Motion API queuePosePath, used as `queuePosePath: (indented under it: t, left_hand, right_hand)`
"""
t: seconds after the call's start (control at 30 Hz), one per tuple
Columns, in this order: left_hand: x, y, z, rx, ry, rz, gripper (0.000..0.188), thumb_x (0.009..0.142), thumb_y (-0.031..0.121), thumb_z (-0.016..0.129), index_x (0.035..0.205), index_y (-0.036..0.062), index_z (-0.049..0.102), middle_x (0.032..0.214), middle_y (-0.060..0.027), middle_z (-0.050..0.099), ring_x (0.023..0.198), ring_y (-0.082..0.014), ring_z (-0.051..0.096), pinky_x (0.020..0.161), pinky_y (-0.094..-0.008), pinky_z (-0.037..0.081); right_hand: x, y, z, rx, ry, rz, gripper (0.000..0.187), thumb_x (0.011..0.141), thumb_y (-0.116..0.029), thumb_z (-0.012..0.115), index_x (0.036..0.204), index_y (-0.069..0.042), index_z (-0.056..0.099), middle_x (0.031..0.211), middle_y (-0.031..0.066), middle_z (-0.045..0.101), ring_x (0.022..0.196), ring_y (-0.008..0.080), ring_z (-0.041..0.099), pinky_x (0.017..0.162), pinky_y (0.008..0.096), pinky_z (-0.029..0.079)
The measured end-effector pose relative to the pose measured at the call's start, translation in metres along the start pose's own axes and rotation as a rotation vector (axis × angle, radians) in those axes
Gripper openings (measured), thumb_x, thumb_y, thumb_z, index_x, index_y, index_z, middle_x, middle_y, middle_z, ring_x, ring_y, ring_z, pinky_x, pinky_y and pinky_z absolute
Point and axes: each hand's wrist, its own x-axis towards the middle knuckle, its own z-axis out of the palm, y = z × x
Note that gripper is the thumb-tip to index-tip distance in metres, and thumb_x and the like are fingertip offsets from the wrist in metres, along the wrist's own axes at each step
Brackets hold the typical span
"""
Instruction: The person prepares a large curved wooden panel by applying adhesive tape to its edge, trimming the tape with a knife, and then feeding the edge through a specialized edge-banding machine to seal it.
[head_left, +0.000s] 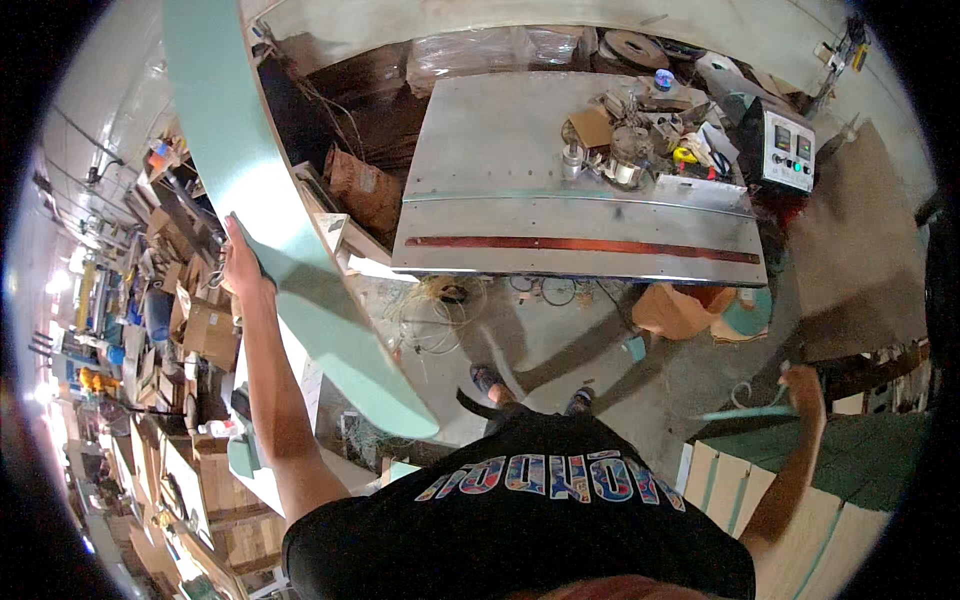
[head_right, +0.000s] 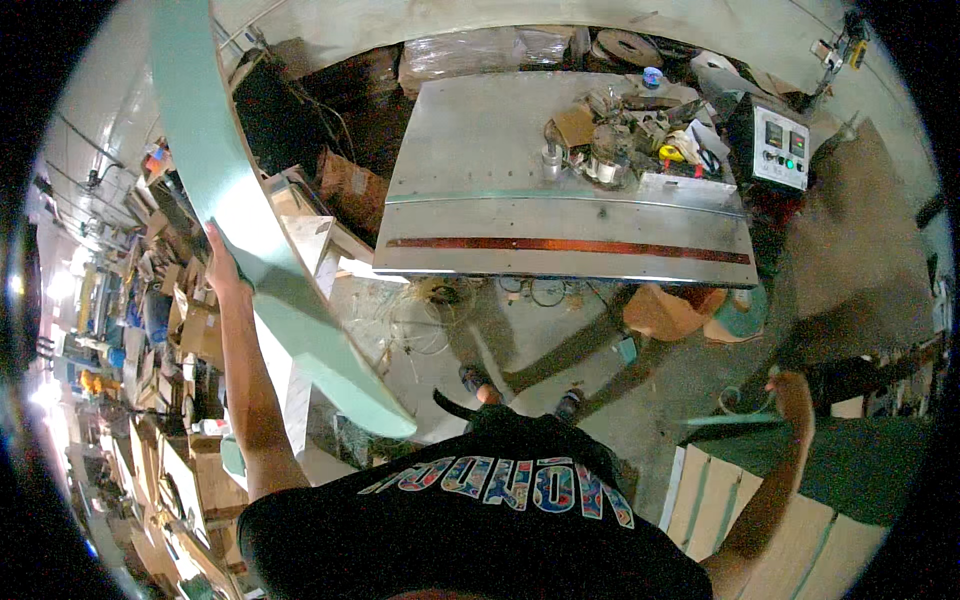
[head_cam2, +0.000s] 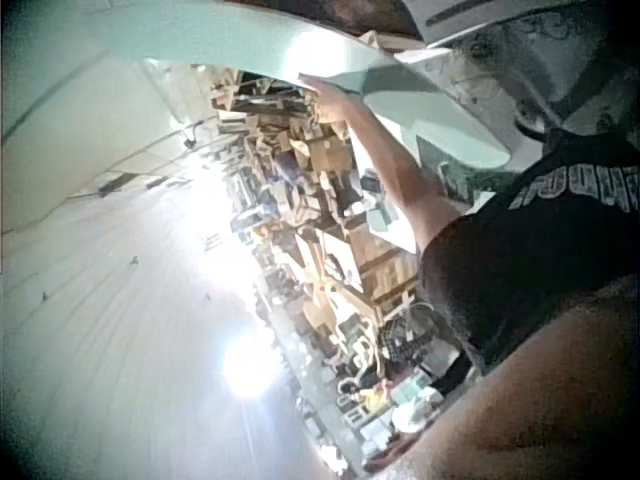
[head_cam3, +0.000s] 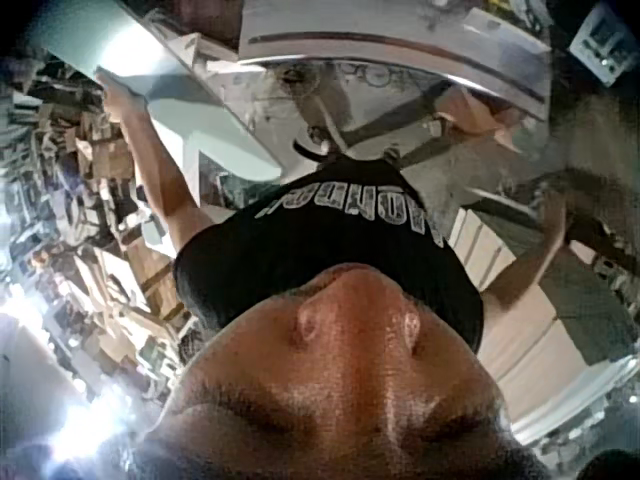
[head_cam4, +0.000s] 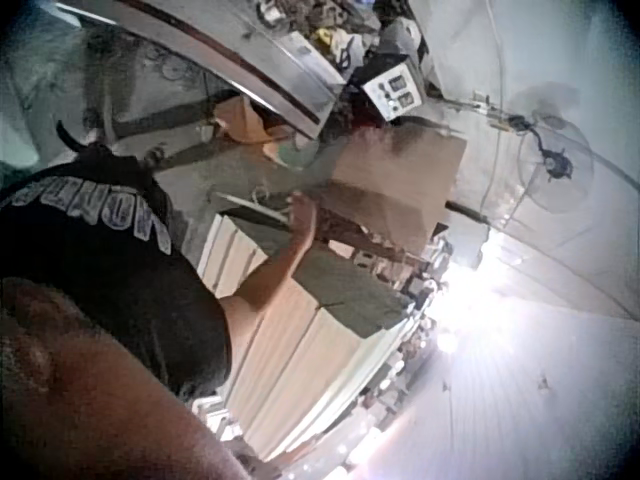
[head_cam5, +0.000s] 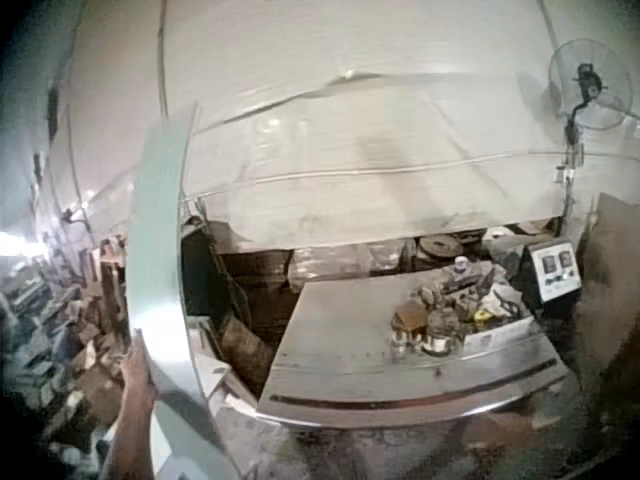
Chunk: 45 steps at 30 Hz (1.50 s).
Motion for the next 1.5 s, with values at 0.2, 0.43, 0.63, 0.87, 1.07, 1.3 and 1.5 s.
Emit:
queuePosePath:
  t: [0.2, 0.43, 0.63, 0.87, 1.07, 1.3, 1.5]
  left_hand:
    - [-0.029, 0.035, 0.090, -0.031, 0.156, -0.019, 0.097, 0.087, 0.075, 0.071, 0.128, -0.0121, 0.063, 0.131, -0.0189, 0.066, 0.114, -0.0333, 0.066, 0.097, -0.0493, 0.056]
    - [-0.100, 0.024, 0.199, 0.123, 0.181, -0.135, 0.107, 0.089, 0.089, 0.049, 0.119, -0.0125, 0.065, 0.125, -0.0209, 0.068, 0.108, -0.0340, 0.065, 0.094, -0.0468, 0.055]
    - [-0.155, -0.062, 0.259, 0.007, 0.253, -0.297, 0.098, 0.093, 0.081, 0.055, 0.115, -0.0128, 0.068, 0.122, -0.0234, 0.069, 0.108, -0.0366, 0.065, 0.096, -0.0488, 0.054]
    - [-0.243, -0.166, 0.351, -0.113, 0.321, -0.659, 0.094, 0.092, 0.075, 0.063, 0.132, -0.0101, 0.063, 0.136, -0.0258, 0.066, 0.117, -0.0432, 0.066, 0.100, -0.0520, 0.054]
    - [-0.258, -0.236, 0.379, 0.091, 0.357, -0.869, 0.089, 0.092, 0.076, 0.061, 0.129, -0.0044, 0.065, 0.130, -0.0262, 0.068, 0.117, -0.0455, 0.066, 0.098, -0.0546, 0.055]
    - [-0.280, -0.265, 0.414, 0.306, 0.325, -0.889, 0.077, 0.098, 0.070, 0.056, 0.127, -0.0014, 0.065, 0.121, -0.0241, 0.072, 0.109, -0.0462, 0.069, 0.095, -0.0570, 0.056]
    - [-0.267, -0.317, 0.431, 0.700, 0.140, -0.798, 0.062, 0.104, 0.057, 0.054, 0.133, 0.0038, 0.064, 0.128, -0.0162, 0.071, 0.117, -0.0410, 0.067, 0.097, -0.0535, 0.055]
  right_hand:
    - [0.007, 0.111, 0.144, 0.065, -0.239, -0.148, 0.026, 0.099, -0.016, 0.062, 0.089, 0.002, 0.077, 0.097, 0.0169, 0.078, 0.087, 0.0332, 0.072, 0.086, 0.0485, 0.052]
    - [-0.019, 0.161, 0.207, 0.119, -0.359, -0.063, 0.033, 0.101, -0.025, 0.062, 0.090, 0.001, 0.079, 0.097, 0.0212, 0.077, 0.092, 0.0369, 0.073, 0.089, 0.0498, 0.054]
    - [0.011, 0.249, 0.303, 0.004, -0.241, -0.136, 0.013, 0.092, -0.004, 0.064, 0.089, 0.000, 0.076, 0.088, 0.0189, 0.073, 0.089, 0.0302, 0.074, 0.082, 0.0419, 0.057]
    - [-0.014, 0.271, 0.285, -0.202, -0.252, -0.132, 0.019, 0.093, -0.006, 0.063, 0.106, -0.002, 0.077, 0.116, 0.0208, 0.074, 0.100, 0.0300, 0.072, 0.085, 0.0431, 0.054]
    - [-0.040, 0.220, 0.244, 0.101, -0.268, 0.225, 0.020, 0.095, -0.010, 0.062, 0.106, -0.002, 0.077, 0.114, 0.0210, 0.074, 0.100, 0.0311, 0.072, 0.085, 0.0436, 0.054]
    - [-0.086, 0.190, 0.215, 0.253, -0.210, 0.410, 0.021, 0.098, -0.014, 0.062, 0.107, -0.003, 0.077, 0.113, 0.0212, 0.075, 0.100, 0.0324, 0.072, 0.086, 0.0442, 0.054]
    - [-0.096, 0.164, 0.204, 0.277, -0.193, 0.388, 0.022, 0.100, -0.017, 0.062, 0.108, -0.003, 0.076, 0.112, 0.0214, 0.075, 0.100, 0.0335, 0.072, 0.086, 0.0447, 0.054]
